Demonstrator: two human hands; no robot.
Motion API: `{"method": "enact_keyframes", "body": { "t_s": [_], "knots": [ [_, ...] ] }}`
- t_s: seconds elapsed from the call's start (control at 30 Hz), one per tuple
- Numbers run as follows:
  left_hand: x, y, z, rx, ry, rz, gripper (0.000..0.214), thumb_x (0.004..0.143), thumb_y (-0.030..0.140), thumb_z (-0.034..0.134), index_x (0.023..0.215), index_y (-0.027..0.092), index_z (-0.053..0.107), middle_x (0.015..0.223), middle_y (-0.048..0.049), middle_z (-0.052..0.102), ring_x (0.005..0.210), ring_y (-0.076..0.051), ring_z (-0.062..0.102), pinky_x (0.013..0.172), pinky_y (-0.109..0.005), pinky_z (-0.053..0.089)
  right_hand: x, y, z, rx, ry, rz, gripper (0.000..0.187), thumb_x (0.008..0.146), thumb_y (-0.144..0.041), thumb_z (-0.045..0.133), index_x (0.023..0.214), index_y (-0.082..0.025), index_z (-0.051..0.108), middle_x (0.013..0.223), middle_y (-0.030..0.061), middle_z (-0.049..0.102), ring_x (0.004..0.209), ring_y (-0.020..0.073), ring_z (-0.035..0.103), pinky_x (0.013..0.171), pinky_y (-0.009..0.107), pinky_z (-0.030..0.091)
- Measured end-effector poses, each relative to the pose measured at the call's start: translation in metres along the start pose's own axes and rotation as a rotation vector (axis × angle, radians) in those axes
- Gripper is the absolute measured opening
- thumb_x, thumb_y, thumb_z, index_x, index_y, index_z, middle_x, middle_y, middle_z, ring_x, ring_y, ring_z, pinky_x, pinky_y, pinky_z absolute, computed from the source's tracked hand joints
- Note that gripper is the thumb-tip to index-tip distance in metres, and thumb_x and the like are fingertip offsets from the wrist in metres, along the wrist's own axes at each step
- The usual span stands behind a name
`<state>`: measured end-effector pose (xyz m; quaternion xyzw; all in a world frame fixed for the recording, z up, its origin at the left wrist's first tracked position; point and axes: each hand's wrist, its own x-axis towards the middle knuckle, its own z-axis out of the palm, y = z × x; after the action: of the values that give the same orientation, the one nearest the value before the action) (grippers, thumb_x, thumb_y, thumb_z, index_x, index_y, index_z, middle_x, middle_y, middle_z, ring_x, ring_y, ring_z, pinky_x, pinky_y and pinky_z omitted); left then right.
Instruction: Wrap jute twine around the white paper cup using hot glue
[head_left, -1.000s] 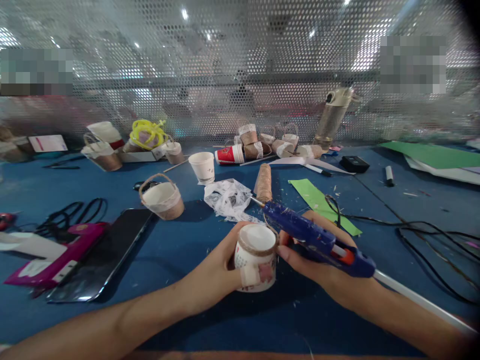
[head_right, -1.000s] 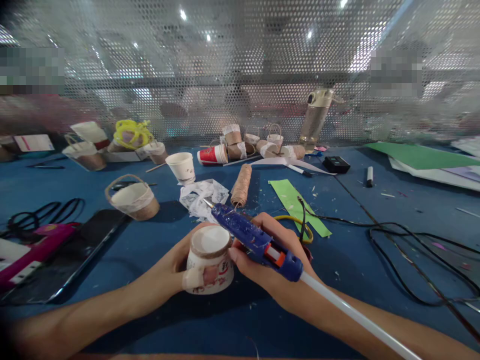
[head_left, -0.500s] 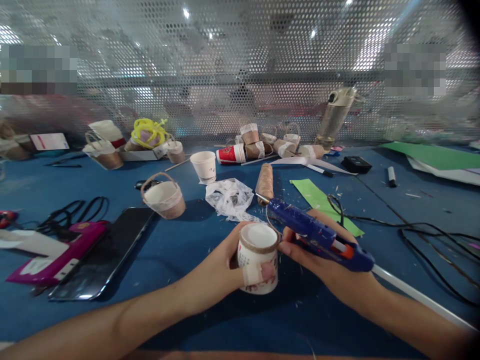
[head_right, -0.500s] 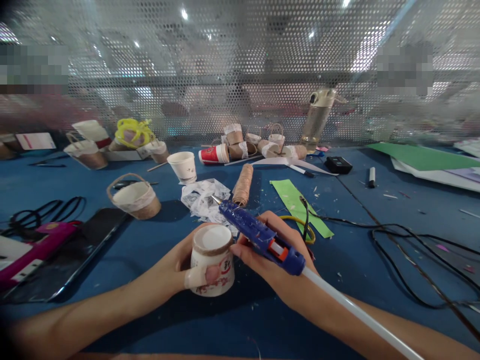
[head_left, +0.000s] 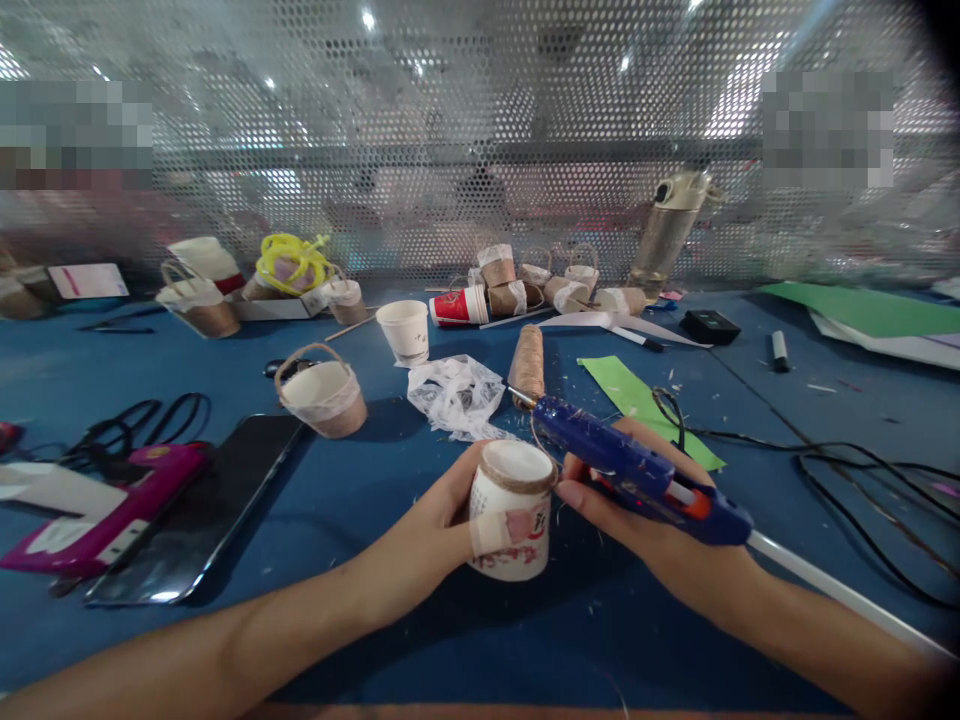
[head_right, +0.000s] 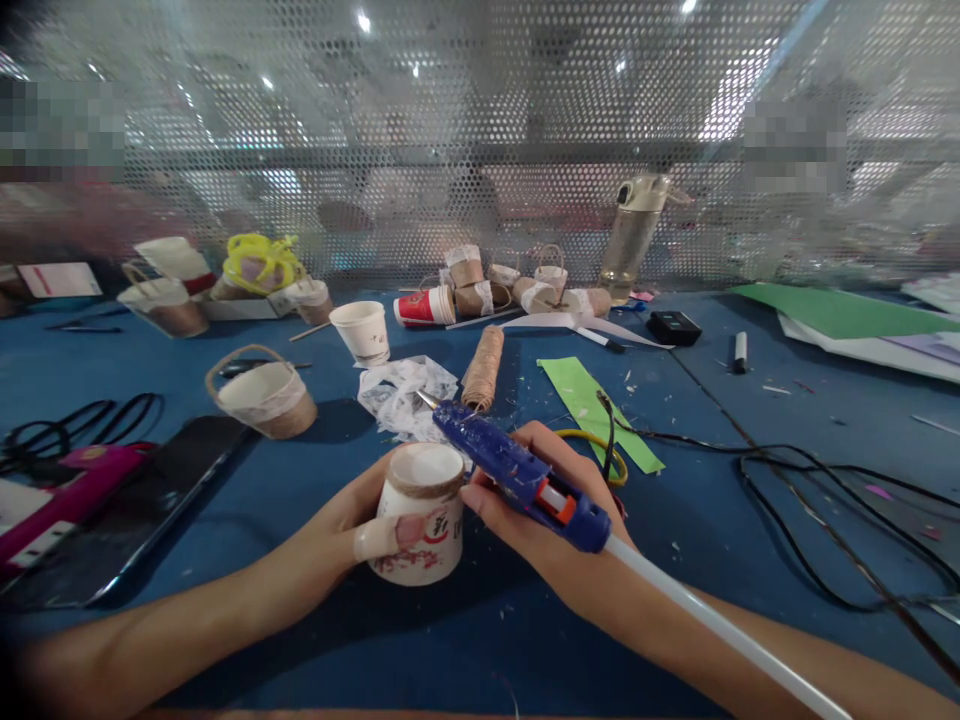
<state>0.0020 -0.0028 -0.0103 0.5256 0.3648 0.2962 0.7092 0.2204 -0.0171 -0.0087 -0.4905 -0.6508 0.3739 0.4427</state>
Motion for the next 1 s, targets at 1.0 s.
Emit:
{"method": "enact_keyframes", "body": {
  "t_s": [1.0],
  "knots": [
    [-0.005, -0.003, -0.009, -0.254, 0.012, 0.11, 0.046, 0.073, 0.032, 0.078, 0.115, 0.021, 0.063, 0.107, -0.0088, 0.072, 0.098, -0.026, 0.064, 0.082, -0.034, 0.05, 0.001, 0.008, -0.016, -0.041, 0.075, -0.083, 0.015, 0.079, -0.03, 0.076, 0.087, -0.025, 0.064, 0.084, 0.0005, 0.07, 0.08, 0.0191, 0.067, 0.065, 0.029, 0.052]
  ]
}}
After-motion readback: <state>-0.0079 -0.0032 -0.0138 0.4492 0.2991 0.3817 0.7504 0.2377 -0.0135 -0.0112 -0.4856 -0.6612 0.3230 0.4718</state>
